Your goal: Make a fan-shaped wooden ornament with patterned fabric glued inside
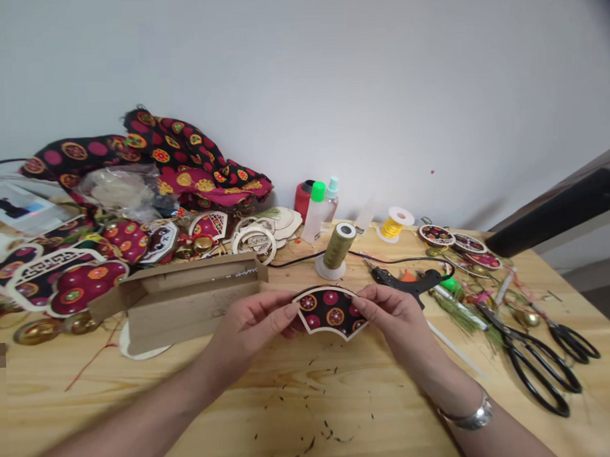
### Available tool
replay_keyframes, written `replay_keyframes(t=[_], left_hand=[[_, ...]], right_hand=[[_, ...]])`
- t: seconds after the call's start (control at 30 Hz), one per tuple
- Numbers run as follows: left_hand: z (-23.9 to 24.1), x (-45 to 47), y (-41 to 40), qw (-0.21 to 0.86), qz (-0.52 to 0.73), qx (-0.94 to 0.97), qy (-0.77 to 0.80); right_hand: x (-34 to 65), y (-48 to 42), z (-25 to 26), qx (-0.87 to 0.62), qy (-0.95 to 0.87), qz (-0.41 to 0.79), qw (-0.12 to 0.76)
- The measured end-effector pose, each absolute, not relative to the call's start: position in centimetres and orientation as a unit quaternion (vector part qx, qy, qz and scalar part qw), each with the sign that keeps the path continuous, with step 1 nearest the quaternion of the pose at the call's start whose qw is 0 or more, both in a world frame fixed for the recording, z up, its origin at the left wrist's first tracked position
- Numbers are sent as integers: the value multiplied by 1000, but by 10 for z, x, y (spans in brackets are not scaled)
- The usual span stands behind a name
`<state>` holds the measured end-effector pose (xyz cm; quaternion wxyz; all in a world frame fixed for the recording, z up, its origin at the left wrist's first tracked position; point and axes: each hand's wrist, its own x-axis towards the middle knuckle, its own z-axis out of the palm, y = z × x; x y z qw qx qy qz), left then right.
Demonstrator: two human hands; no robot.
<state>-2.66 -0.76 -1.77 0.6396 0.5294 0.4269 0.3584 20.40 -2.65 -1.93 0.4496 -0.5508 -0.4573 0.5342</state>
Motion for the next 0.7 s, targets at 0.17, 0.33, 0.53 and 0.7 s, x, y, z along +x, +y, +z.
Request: replay_keyframes(t=[0.17,0.33,0.53,0.7], left_hand=[[-13,-25,-8,620,365,545,431],[-7,-23,-8,608,370,545,442],[-8,-23,-7,603,368,548,449],[-12,-26,-7,609,366,544,446]], right_hand=[[203,-25,-20,-537,-454,545,456],[202,-25,-19,-519,-446,566,459],[201,-26,-15,-515,-432,582,458],[200,-26,-13,-521,-423,586,454]])
